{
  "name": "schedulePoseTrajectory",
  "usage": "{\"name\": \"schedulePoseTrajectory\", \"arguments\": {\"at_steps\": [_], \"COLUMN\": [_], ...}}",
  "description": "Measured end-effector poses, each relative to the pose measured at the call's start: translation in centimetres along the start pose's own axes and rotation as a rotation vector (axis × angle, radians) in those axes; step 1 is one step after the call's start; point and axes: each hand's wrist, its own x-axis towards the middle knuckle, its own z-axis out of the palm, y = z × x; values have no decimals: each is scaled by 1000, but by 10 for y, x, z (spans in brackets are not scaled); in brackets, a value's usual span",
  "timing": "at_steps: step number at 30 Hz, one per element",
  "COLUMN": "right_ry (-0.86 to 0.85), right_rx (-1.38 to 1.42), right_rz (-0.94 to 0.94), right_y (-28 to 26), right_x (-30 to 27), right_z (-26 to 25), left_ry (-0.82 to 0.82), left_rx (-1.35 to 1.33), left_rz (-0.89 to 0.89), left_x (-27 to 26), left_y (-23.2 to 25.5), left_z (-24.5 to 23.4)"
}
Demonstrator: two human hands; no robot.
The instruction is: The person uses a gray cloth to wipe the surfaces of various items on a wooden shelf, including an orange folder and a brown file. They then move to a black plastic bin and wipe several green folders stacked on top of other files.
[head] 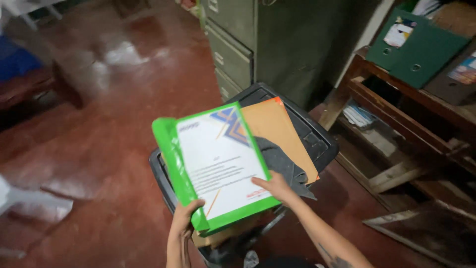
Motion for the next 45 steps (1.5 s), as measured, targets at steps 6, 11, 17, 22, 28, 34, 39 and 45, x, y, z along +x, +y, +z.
{"name": "schedulePoseTrajectory", "arguments": {"at_steps": [6,11,17,22,28,34,39,45], "right_ry": [-109,-132,-16,402,755,904,1101,1113], "right_rx": [-390,-693,-586,-701,-574,-327,-256,-2], "right_rz": [114,155,35,-44,61,362,389,287], "right_y": [-58,-69,-52,26,119,185,265,216], "right_x": [-19,-18,-47,-56,-149,-262,-313,-371], "right_z": [26,22,-6,-99,-229,-324,-401,-438], "left_ry": [57,150,684,301,23,-154,-457,-892], "left_rx": [2,752,1487,1275,1232,1400,1520,1394], "left_rz": [-215,90,738,1138,1389,1160,1058,975], "left_x": [22,51,55,71,68,38,-20,-110], "left_y": [15,35,45,10,-31,-93,-136,-183], "left_z": [-28,-62,-43,19,121,225,356,491]}}
